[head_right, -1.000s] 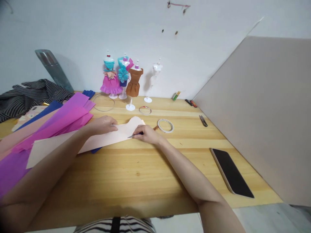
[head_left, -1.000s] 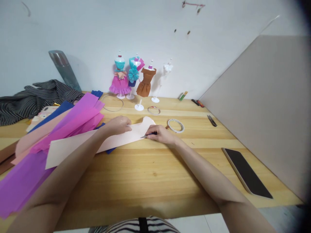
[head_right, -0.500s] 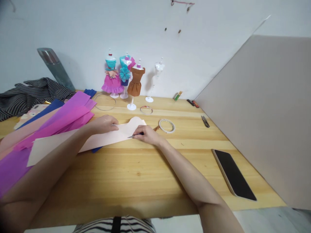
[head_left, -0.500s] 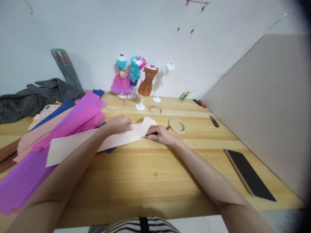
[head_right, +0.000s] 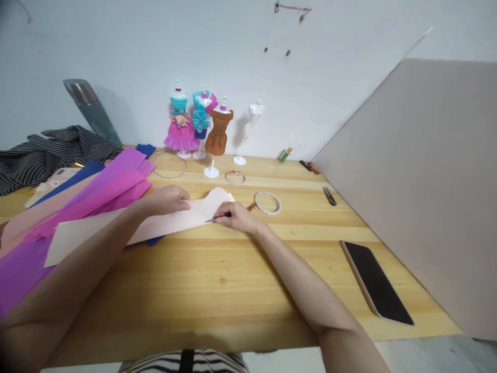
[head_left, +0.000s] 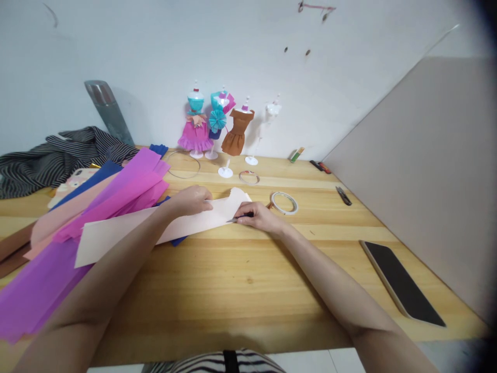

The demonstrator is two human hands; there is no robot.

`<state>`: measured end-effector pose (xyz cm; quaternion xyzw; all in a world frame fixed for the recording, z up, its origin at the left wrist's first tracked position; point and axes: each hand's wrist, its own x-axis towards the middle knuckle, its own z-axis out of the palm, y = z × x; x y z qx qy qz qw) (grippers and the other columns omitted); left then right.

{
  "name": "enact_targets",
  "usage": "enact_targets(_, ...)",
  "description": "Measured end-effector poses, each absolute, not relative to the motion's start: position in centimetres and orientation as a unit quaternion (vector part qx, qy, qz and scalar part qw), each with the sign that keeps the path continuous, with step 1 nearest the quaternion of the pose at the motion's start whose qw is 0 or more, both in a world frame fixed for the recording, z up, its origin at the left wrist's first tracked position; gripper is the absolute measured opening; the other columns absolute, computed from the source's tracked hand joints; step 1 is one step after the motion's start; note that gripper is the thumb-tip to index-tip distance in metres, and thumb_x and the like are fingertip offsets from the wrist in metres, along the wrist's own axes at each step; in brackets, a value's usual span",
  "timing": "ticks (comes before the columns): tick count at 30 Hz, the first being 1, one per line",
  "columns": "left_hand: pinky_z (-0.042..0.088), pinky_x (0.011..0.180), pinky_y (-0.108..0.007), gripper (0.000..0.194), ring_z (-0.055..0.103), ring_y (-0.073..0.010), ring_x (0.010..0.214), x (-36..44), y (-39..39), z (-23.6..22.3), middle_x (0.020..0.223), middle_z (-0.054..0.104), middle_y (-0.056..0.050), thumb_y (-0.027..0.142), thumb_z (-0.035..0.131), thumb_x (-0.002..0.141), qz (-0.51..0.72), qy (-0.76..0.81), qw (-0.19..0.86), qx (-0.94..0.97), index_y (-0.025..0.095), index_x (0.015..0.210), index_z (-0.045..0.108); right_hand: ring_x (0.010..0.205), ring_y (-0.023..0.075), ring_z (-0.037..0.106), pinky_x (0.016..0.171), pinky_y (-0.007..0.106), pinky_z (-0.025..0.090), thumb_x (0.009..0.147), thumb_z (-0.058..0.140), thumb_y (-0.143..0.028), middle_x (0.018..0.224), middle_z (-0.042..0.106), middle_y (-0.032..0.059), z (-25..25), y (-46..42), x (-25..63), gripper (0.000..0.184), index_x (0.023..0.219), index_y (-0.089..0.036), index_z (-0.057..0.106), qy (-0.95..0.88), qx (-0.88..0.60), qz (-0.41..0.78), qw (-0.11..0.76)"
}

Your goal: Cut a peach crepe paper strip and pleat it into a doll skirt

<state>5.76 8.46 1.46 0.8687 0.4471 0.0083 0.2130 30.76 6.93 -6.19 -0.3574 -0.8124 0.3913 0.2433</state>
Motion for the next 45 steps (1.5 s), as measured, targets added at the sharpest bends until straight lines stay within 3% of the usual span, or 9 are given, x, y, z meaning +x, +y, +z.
enact_targets(23, 0.024, 0.05, -0.028, 0.019, 0.044, -0.0137, 0.053, 5.81, 8.47, 1.35, 0.053, 0.045, 0.001, 0.028, 0.046, 0.071, 0.013, 0.443, 0.224, 0.868, 0.018, 0.054, 0.045, 0.076, 0.0172, 0.061, 0.073, 0.029, 0.048, 0.076, 0.067, -0.046, 0.083, 0.068, 0.0083, -6.04, 7.05, 30.74, 0.033, 0.082, -0.014, 0.074, -0.802, -0.376, 0.403, 0.232)
enact_targets(37, 0.027, 0.054, -0.028, 0.02, 0.048, -0.0154, 0.058, 5.69, 8.52, 1.35, 0.058, 0.052, -0.001, 0.03, 0.045, 0.072, 0.005, 0.442, 0.215, 0.871, 0.018, 0.058, 0.054, 0.079, 0.0175, 0.061, 0.074, 0.029, 0.048, 0.076, 0.067, -0.048, 0.087, 0.068, 0.0092, -5.79, 7.09, 30.83, 0.038, 0.087, -0.013, 0.074, -0.801, -0.365, 0.419, 0.223)
enact_targets(45, 0.024, 0.052, -0.027, 0.018, 0.045, -0.0137, 0.056, 5.88, 8.37, 1.68, 0.055, 0.046, 0.001, 0.027, 0.046, 0.072, -0.002, 0.443, 0.223, 0.868, 0.018, 0.057, 0.049, 0.077, 0.0172, 0.061, 0.074, 0.029, 0.048, 0.076, 0.067, -0.046, 0.084, 0.067, 0.0083, -5.95, 7.15, 30.79, 0.034, 0.084, -0.013, 0.073, -0.799, -0.374, 0.416, 0.222)
